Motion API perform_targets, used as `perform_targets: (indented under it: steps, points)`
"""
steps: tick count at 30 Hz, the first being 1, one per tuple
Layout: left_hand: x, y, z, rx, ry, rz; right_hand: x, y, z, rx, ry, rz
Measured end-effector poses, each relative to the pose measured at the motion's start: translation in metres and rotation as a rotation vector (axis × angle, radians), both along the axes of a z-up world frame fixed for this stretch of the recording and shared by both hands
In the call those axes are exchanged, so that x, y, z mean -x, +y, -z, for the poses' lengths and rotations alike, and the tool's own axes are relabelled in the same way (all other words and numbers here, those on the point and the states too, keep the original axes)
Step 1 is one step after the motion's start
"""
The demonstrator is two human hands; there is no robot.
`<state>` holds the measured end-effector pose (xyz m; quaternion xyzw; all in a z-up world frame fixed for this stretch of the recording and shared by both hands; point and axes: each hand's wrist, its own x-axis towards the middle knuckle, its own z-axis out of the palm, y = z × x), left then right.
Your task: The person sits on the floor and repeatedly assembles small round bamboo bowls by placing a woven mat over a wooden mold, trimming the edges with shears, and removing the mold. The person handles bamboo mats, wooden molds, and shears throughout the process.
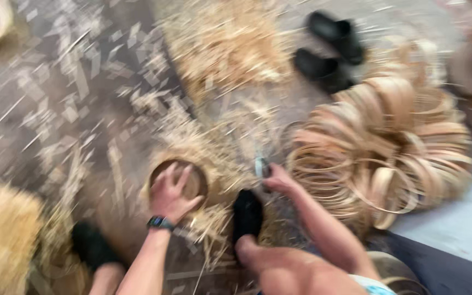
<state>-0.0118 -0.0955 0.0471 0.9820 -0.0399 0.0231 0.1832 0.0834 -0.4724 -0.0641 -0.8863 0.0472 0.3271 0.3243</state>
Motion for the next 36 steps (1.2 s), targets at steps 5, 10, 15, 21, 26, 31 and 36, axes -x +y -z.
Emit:
perform_targets:
  steps: [5, 10, 15, 21, 26, 31, 36]
  points:
    - [0.014, -0.034, 0.024, 0.297, -0.085, -0.587, 0.023, 0.028, -0.080, 0.102, -0.180, -0.267]
    - [0.016, -0.043, 0.045, 0.271, -0.035, -0.445, 0.006, 0.078, -0.112, 0.212, -0.521, -0.574]
    - [0.013, -0.033, 0.035, 0.359, -0.024, -0.325, 0.002, 0.105, -0.089, 0.417, -0.509, -0.602]
    - [0.012, -0.051, 0.034, 0.327, 0.016, -0.452, -0.009, 0.096, -0.065, 0.429, -0.632, -0.652]
    - [0.009, -0.056, 0.026, 0.338, 0.044, -0.448, -0.014, 0.102, -0.042, 0.414, -0.875, -0.665]
    - [0.003, -0.034, 0.029, 0.290, 0.275, -0.309, -0.040, 0.073, -0.041, 0.508, -0.673, -0.782]
    - [-0.004, -0.018, 0.019, 0.256, 0.340, -0.188, -0.036, 0.096, -0.067, 0.380, -0.846, -0.721]
